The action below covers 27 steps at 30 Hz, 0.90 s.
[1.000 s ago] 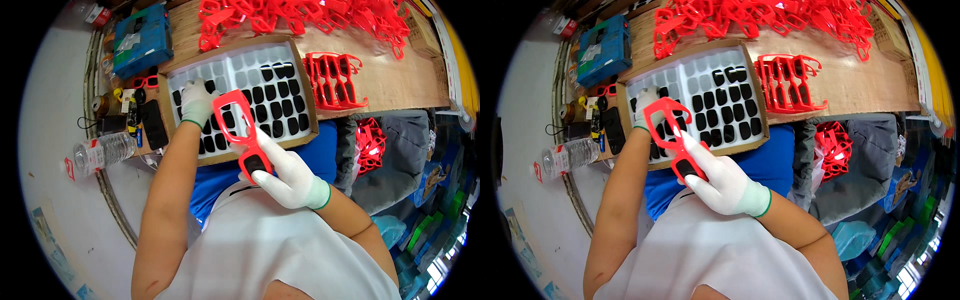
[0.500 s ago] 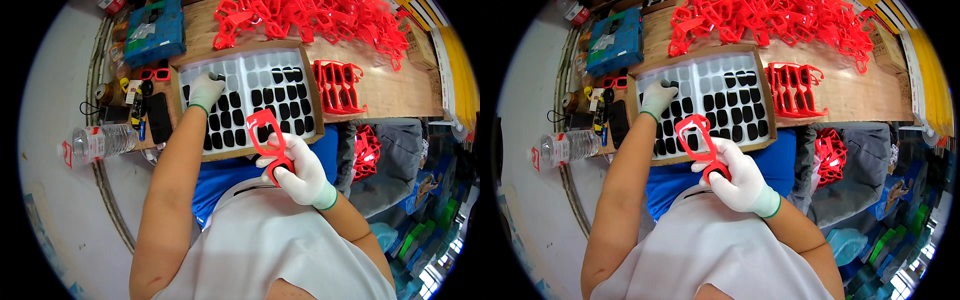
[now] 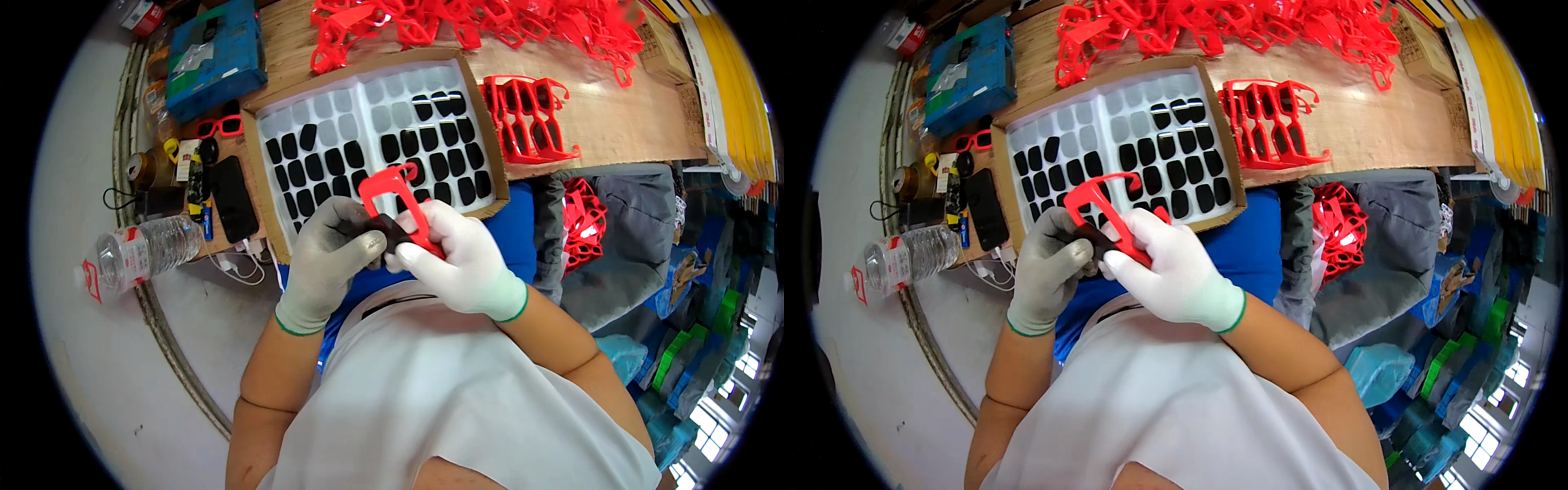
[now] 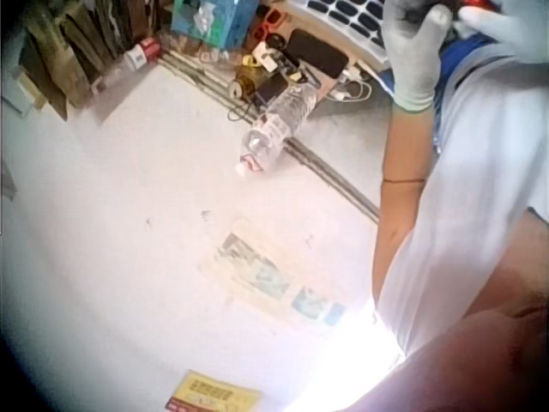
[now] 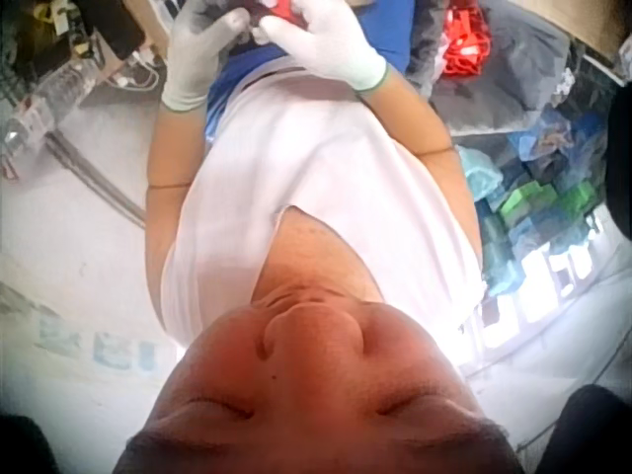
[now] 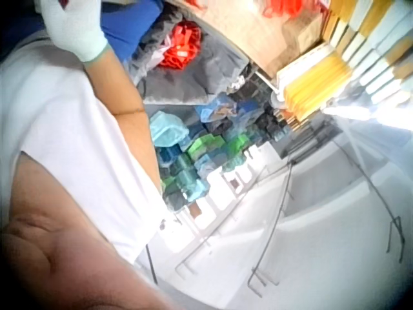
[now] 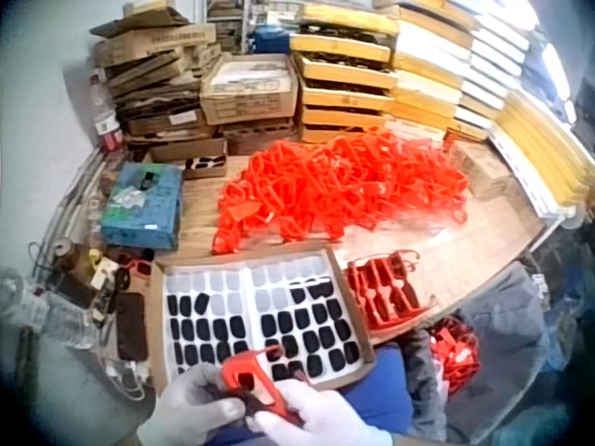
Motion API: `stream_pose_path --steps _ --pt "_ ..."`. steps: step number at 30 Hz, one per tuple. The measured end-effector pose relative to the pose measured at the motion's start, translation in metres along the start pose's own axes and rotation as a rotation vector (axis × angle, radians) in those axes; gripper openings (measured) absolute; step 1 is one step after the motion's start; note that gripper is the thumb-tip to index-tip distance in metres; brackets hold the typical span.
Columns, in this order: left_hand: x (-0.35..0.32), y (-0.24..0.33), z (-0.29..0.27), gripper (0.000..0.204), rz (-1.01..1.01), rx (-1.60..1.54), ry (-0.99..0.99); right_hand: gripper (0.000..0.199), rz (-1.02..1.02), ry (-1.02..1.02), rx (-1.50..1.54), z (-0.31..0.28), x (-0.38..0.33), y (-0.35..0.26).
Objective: The person repeatedly picks up red plastic frames and black lenses from a tray. They insert each lens into the frame by hand, then place the assembled unit on the table. The process is repeated for multiple units throughout the clip.
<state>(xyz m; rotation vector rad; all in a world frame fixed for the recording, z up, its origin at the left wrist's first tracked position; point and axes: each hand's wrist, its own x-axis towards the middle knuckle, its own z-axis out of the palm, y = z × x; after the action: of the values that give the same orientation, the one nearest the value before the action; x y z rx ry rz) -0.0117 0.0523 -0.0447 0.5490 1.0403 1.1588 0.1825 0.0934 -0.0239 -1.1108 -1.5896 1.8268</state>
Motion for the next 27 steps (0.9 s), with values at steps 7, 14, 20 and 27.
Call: stream_pose_path --steps 7,14,20,27 --pt "-0.015 0.007 -0.012 0.023 -0.046 -0.129 -0.123 0.021 0.054 -0.2 0.245 -0.001 -0.002 0.001" --pt "-0.028 0.011 0.001 0.023 -0.068 0.054 -0.014 0.014 0.099 -0.273 0.195 0.001 0.0 0.006" --pt "-0.034 0.01 0.012 0.02 0.033 0.211 0.094 0.016 0.026 -0.239 0.238 0.007 0.0 0.006" --pt "-0.033 0.003 0.023 0.016 0.21 0.314 0.28 0.018 0.009 -0.105 0.055 0.02 0.0 -0.005"
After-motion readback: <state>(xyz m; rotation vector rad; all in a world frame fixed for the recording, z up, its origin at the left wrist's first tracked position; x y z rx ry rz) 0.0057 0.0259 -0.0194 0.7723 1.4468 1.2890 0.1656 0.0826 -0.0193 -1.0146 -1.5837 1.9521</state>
